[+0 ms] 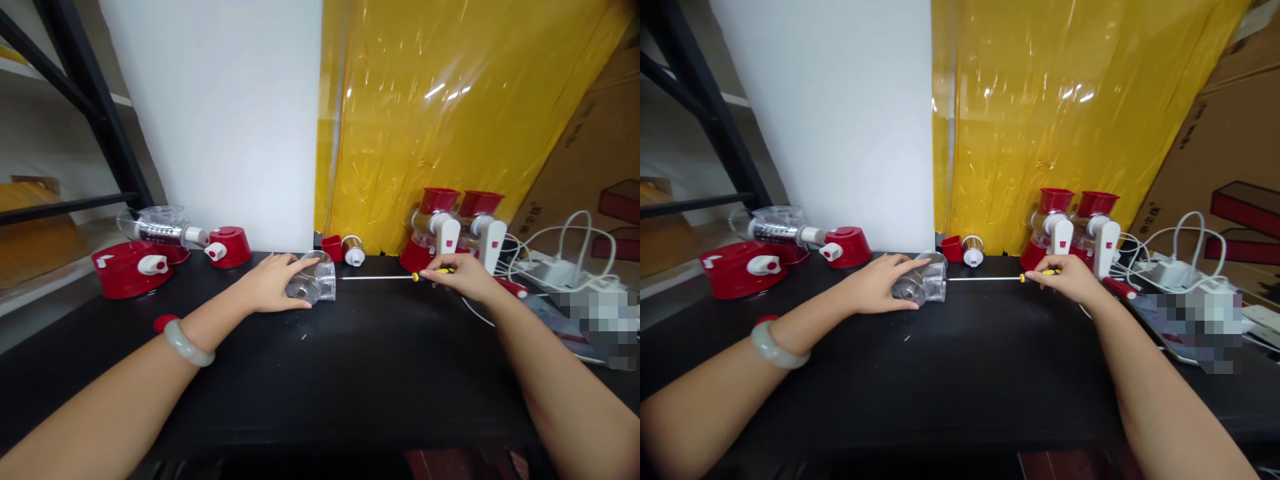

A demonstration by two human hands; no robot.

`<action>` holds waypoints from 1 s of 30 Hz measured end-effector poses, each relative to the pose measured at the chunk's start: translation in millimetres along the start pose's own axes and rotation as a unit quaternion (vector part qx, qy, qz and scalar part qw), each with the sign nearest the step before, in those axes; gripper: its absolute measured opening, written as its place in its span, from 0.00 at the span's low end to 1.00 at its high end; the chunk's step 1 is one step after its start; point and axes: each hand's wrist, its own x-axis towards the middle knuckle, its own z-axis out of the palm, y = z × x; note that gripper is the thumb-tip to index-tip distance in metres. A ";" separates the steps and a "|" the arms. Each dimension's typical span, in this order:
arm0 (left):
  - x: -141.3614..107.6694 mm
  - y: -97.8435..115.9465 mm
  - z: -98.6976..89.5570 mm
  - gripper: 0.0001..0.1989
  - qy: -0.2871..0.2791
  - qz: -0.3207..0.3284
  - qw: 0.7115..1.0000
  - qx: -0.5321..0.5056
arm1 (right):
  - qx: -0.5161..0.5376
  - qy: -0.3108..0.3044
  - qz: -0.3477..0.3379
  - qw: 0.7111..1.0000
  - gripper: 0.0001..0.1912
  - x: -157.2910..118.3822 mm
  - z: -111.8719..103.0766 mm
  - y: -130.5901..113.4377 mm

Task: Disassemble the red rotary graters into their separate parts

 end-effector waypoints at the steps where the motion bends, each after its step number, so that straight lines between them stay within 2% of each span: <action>1: -0.3 -1.3 -1.1 0.46 -0.001 -0.001 1.000 -0.007 | -0.001 0.003 -0.004 1.000 0.23 0.1 0.5 0.2; 7: -1.8 -5.8 -8.3 0.47 0.000 -0.004 0.999 -0.040 | -0.010 0.027 -0.021 0.999 0.21 -0.3 3.4 0.4; 14: -4.2 -4.3 -12.9 0.45 -0.003 0.022 0.996 -0.083 | 0.000 0.033 -0.033 0.999 0.20 -2.0 9.8 -4.2; 20: -4.8 -5.1 -16.2 0.45 -0.016 0.003 0.996 -0.090 | 0.024 0.120 -0.092 0.988 0.16 -2.8 11.0 -10.0; 23: -4.9 -5.6 -17.0 0.44 -0.021 -0.001 0.995 -0.098 | 0.132 0.170 -0.073 0.974 0.16 -1.7 13.2 -11.6; 27: -4.8 -4.7 -16.0 0.43 -0.011 -0.001 0.993 -0.117 | 0.346 0.170 0.001 0.922 0.19 0.0 17.8 -13.9; 28: -4.7 -4.5 -15.7 0.43 -0.009 0.002 0.993 -0.120 | 0.360 0.163 0.005 0.919 0.18 0.2 18.0 -13.7; 30: -4.6 -4.4 -15.2 0.42 -0.009 0.008 0.992 -0.127 | 0.340 0.146 0.015 0.929 0.20 0.1 17.0 -11.8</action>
